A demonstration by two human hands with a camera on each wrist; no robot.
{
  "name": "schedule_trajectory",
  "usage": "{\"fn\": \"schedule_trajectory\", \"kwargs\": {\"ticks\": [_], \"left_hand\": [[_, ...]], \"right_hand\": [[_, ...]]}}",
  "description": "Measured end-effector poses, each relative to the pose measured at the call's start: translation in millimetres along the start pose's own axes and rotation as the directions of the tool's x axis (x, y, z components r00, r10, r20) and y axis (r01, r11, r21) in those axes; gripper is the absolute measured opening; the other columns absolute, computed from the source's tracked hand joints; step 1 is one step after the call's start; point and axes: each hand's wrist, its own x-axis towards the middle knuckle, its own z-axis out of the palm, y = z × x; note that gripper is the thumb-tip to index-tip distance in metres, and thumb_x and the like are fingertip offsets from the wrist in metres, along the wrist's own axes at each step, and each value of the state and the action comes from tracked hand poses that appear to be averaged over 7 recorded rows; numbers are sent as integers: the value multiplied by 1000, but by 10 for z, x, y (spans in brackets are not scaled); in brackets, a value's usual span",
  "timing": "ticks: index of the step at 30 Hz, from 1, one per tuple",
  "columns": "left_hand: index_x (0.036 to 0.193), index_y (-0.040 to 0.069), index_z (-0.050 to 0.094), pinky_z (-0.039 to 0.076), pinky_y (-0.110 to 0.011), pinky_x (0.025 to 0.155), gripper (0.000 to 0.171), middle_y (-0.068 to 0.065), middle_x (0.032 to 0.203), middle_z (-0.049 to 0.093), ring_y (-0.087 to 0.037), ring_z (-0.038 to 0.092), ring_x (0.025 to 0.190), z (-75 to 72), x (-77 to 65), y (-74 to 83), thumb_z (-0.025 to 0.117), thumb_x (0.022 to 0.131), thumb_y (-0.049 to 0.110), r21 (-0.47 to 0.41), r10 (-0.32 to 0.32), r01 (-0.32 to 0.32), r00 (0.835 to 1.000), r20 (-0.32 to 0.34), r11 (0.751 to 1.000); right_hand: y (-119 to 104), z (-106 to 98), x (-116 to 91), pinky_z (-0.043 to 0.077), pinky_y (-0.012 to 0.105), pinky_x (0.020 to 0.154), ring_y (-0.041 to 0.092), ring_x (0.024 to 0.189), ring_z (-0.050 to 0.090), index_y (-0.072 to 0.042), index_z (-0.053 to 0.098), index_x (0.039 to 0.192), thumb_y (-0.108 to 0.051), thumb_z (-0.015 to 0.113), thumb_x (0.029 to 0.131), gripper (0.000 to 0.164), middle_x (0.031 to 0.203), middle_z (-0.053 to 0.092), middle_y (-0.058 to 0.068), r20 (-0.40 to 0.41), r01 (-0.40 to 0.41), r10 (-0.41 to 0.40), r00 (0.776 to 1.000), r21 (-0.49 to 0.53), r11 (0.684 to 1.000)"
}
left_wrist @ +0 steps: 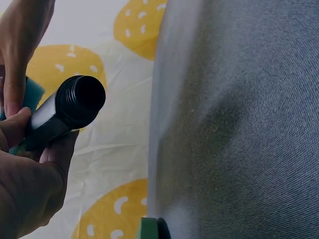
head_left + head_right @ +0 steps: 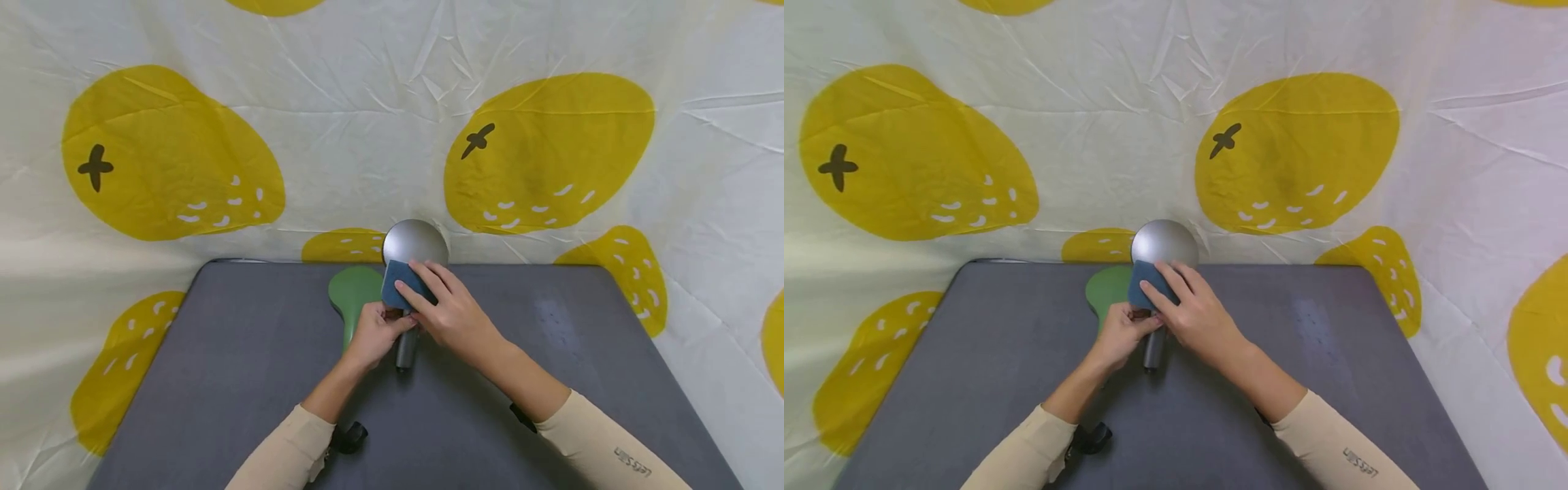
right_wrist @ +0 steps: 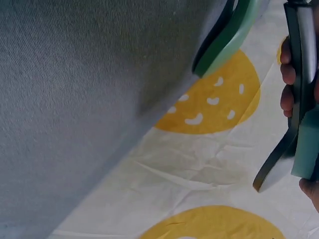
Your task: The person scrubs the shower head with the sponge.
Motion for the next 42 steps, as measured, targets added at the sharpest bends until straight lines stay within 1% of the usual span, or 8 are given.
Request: {"fn": "schedule_trajectory", "kwargs": {"ticks": [2, 7, 15, 20, 26, 29, 33, 42], "left_hand": [[119, -11, 69, 63, -34, 82, 24, -29, 108, 74, -34, 75, 91, -10, -5, -3, 67, 98, -1, -4, -1, 1, 1000, -2, 1000], [128, -9, 65, 63, -37, 88, 31, -32, 119, 70, -48, 72, 97, -17, -2, 15, 66, 98, -1, -70, 10, -8, 999, 34, 998], [143, 0, 59, 61, -33, 92, 45, -31, 124, 69, -46, 73, 101, 1, -8, 47, 67, 99, 3, -89, -3, 8, 998, 66, 996], [142, -1, 59, 60, -33, 95, 43, -29, 124, 70, -48, 72, 101, -1, -17, 31, 66, 100, 2, -84, 5, 1, 997, 79, 996], [143, -1, 58, 59, -34, 97, 42, -29, 125, 70, -46, 73, 100, -8, -11, 16, 64, 101, 2, -60, 20, -15, 996, 87, 998], [142, -1, 59, 60, -33, 96, 41, -28, 124, 70, -41, 75, 99, -12, -9, 6, 63, 101, 2, -53, 25, -20, 996, 86, 998], [141, -1, 59, 60, -33, 96, 39, -28, 123, 70, -36, 76, 97, -17, -6, 11, 62, 102, 3, -42, 41, -38, 995, 89, 998], [134, -11, 56, 64, -39, 86, 33, -37, 119, 66, -19, 77, 88, 12, -1, 21, 56, 106, 5, -104, 80, -73, 995, 63, 992]], "right_hand": [[-10, 3, -10, 51, 57, 108, 45, 137, 49, -10, 62, 143, -17, 88, 84, 64, 154, 48, 24, 8, -10, 10, 1000, 31, 999], [34, -56, 15, 46, 66, 108, 46, 145, 42, -13, 61, 144, -11, 87, 84, 65, 156, 46, 22, -9, -62, 63, 998, 80, 995], [353, -144, 192, 39, 65, 116, 46, 147, 41, -13, 62, 144, -7, 82, 87, 60, 155, 48, 22, -62, -187, 203, 977, 195, 963], [585, -185, 280, 41, 59, 116, 40, 148, 39, -13, 58, 148, -8, 77, 93, 58, 159, 44, 18, 25, -321, 330, 944, 309, 895], [792, -197, 278, 39, 58, 118, 38, 149, 39, -18, 53, 153, -12, 72, 98, 58, 161, 41, 17, 130, -492, 482, 866, 385, 780], [828, -216, 256, 40, 59, 116, 38, 148, 40, -18, 52, 153, -13, 70, 99, 58, 161, 41, 17, 147, -528, 517, 843, 405, 746], [807, -217, 236, 40, 61, 116, 40, 147, 42, -17, 55, 151, -12, 72, 97, 57, 159, 44, 18, 103, -501, 503, 858, 386, 775], [442, -45, 17, 43, 60, 114, 43, 143, 45, -12, 59, 147, -9, 81, 90, 61, 156, 46, 24, -38, -285, 304, 952, 256, 924]]}}
